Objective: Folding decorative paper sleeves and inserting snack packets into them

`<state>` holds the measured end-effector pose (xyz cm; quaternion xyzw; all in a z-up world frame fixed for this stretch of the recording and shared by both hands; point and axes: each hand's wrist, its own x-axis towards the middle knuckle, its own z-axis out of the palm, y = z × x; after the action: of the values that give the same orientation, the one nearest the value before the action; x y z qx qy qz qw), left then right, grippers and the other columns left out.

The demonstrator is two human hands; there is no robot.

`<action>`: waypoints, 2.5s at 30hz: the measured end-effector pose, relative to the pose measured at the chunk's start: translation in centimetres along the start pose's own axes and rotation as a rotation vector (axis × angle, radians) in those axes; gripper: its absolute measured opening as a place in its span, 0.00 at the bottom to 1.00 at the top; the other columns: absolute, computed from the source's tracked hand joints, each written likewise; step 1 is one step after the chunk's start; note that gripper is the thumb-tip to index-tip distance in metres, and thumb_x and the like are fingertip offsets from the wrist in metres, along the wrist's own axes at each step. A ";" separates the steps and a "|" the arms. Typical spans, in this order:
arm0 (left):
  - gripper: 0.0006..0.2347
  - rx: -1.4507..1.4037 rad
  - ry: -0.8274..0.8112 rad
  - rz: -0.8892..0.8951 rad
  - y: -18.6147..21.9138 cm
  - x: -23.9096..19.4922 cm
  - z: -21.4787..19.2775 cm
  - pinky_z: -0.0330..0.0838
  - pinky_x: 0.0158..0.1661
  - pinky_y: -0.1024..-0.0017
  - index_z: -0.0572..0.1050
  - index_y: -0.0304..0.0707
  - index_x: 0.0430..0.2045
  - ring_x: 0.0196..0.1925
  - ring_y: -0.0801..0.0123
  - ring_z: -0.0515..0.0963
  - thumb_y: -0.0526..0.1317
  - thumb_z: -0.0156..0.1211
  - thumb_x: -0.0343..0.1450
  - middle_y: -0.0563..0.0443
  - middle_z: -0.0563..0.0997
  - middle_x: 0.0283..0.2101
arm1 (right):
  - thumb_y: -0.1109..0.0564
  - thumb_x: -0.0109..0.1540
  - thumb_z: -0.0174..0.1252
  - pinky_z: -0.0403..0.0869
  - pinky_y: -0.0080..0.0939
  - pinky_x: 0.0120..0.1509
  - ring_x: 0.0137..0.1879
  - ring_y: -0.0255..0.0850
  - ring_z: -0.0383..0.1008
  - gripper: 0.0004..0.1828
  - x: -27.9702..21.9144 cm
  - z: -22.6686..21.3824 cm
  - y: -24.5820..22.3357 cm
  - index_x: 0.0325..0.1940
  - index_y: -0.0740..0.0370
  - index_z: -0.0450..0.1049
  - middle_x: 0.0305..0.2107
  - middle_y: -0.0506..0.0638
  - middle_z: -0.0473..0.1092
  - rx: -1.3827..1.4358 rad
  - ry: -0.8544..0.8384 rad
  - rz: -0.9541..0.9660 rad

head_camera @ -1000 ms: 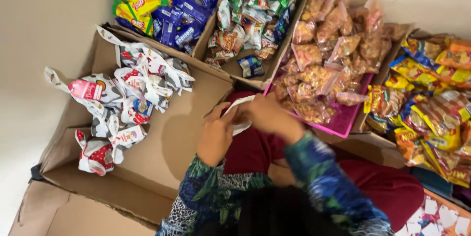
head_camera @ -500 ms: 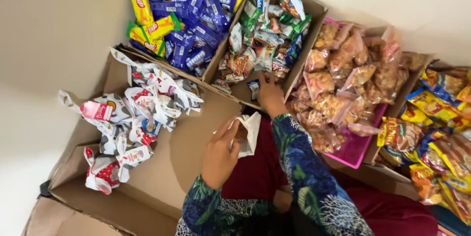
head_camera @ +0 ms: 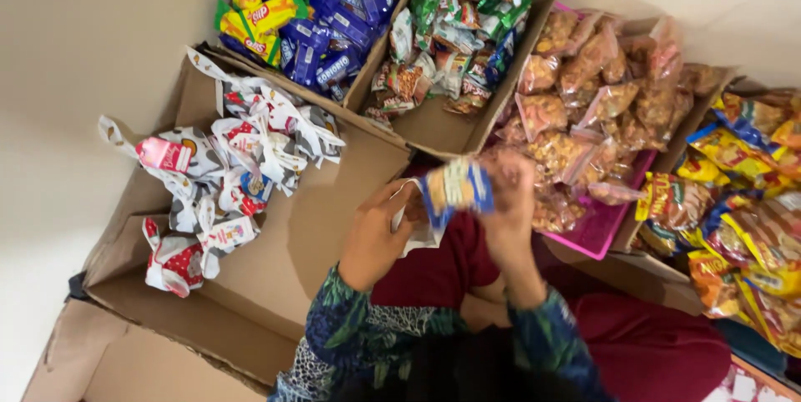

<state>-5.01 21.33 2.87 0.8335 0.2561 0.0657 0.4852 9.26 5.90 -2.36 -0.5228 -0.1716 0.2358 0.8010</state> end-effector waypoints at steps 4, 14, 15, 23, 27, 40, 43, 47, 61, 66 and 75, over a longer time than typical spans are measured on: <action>0.22 -0.040 -0.020 0.045 -1.4 -1.2 1.5 0.74 0.54 0.53 0.77 0.36 0.55 0.57 0.40 0.79 0.30 0.60 0.63 0.40 0.79 0.57 | 0.71 0.55 0.64 0.79 0.37 0.49 0.52 0.51 0.79 0.26 -5.0 -0.1 3.0 0.49 0.62 0.58 0.51 0.71 0.75 0.099 0.001 -0.004; 0.25 0.005 -0.066 0.033 -3.2 -4.3 2.6 0.75 0.53 0.53 0.74 0.36 0.58 0.56 0.39 0.79 0.29 0.59 0.62 0.38 0.77 0.59 | 0.69 0.61 0.61 0.69 0.44 0.61 0.54 0.49 0.76 0.11 -7.5 2.1 1.2 0.44 0.59 0.80 0.51 0.54 0.76 -0.943 -0.226 -0.511; 0.25 0.066 -0.048 0.035 -2.6 -4.4 2.5 0.75 0.53 0.53 0.74 0.35 0.59 0.56 0.40 0.79 0.29 0.58 0.63 0.38 0.77 0.60 | 0.67 0.65 0.57 0.70 0.46 0.58 0.54 0.52 0.73 0.07 -7.4 3.0 0.7 0.42 0.62 0.79 0.51 0.57 0.74 -1.134 -0.274 -0.646; 0.29 0.033 -0.012 0.018 -1.3 -4.6 1.8 0.74 0.55 0.52 0.66 0.32 0.66 0.60 0.37 0.75 0.22 0.47 0.65 0.34 0.71 0.65 | 0.60 0.67 0.53 0.63 0.54 0.59 0.61 0.54 0.66 0.10 -8.4 5.0 4.2 0.48 0.61 0.78 0.48 0.54 0.70 -1.564 -0.393 -0.820; 0.29 -0.006 -0.055 -0.011 -0.8 -5.0 1.3 0.75 0.55 0.51 0.65 0.32 0.66 0.62 0.35 0.73 0.21 0.46 0.66 0.29 0.68 0.67 | 0.60 0.63 0.52 0.59 0.67 0.69 0.69 0.64 0.62 0.15 -10.0 5.4 4.3 0.53 0.63 0.76 0.60 0.58 0.67 -1.703 -0.478 -0.775; 0.27 0.115 -0.057 -0.062 -3.7 -4.1 1.6 0.76 0.54 0.52 0.66 0.32 0.66 0.59 0.38 0.76 0.24 0.52 0.68 0.31 0.68 0.67 | 0.64 0.61 0.52 0.64 0.69 0.63 0.61 0.66 0.66 0.16 -7.2 7.1 3.7 0.51 0.61 0.77 0.57 0.58 0.67 -1.867 -0.516 -0.729; 0.28 0.057 -0.045 -0.138 -4.3 -3.3 -1.0 0.72 0.58 0.49 0.65 0.38 0.66 0.60 0.41 0.75 0.27 0.54 0.67 0.39 0.70 0.67 | 0.61 0.59 0.51 0.57 0.65 0.68 0.66 0.52 0.63 0.19 -2.4 6.8 2.4 0.49 0.46 0.79 0.51 0.42 0.69 -1.763 -0.783 -0.490; 0.26 -0.205 0.094 -0.122 -5.6 -2.4 -5.6 0.72 0.57 0.51 0.72 0.39 0.62 0.61 0.40 0.74 0.26 0.51 0.66 0.36 0.77 0.60 | 0.74 0.56 0.48 0.70 0.59 0.64 0.56 0.60 0.77 0.28 5.7 10.9 -4.0 0.57 0.59 0.79 0.45 0.58 0.79 -0.885 -0.753 -0.055; 0.25 -0.262 0.426 -0.136 -6.4 1.7 -11.5 0.65 0.61 0.48 0.73 0.39 0.61 0.66 0.44 0.71 0.26 0.47 0.66 0.33 0.74 0.63 | 0.21 0.65 0.34 0.45 0.62 0.80 0.81 0.58 0.43 0.37 20.1 13.0 20.6 0.58 0.38 0.79 0.77 0.43 0.51 -1.916 -0.964 -0.370; 0.24 -0.319 0.408 -0.141 -5.1 1.7 -11.1 0.63 0.63 0.46 0.72 0.39 0.62 0.67 0.42 0.68 0.26 0.49 0.68 0.32 0.72 0.65 | 0.35 0.61 0.55 0.64 0.54 0.63 0.63 0.46 0.68 0.18 20.5 12.1 19.7 0.47 0.42 0.80 0.49 0.41 0.74 -1.546 -0.655 -0.958; 0.26 -0.493 0.168 -0.012 -1.3 -1.8 -7.5 0.66 0.61 0.49 0.74 0.34 0.59 0.66 0.46 0.68 0.24 0.49 0.63 0.31 0.76 0.61 | 0.70 0.57 0.65 0.76 0.41 0.64 0.61 0.46 0.74 0.39 5.4 10.0 -1.8 0.71 0.63 0.60 0.64 0.56 0.65 -0.341 -0.205 -0.019</action>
<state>-9.73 26.80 5.92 0.6802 0.2770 0.1921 0.6509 8.88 15.89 3.38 -0.6224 -0.2944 0.2480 0.6815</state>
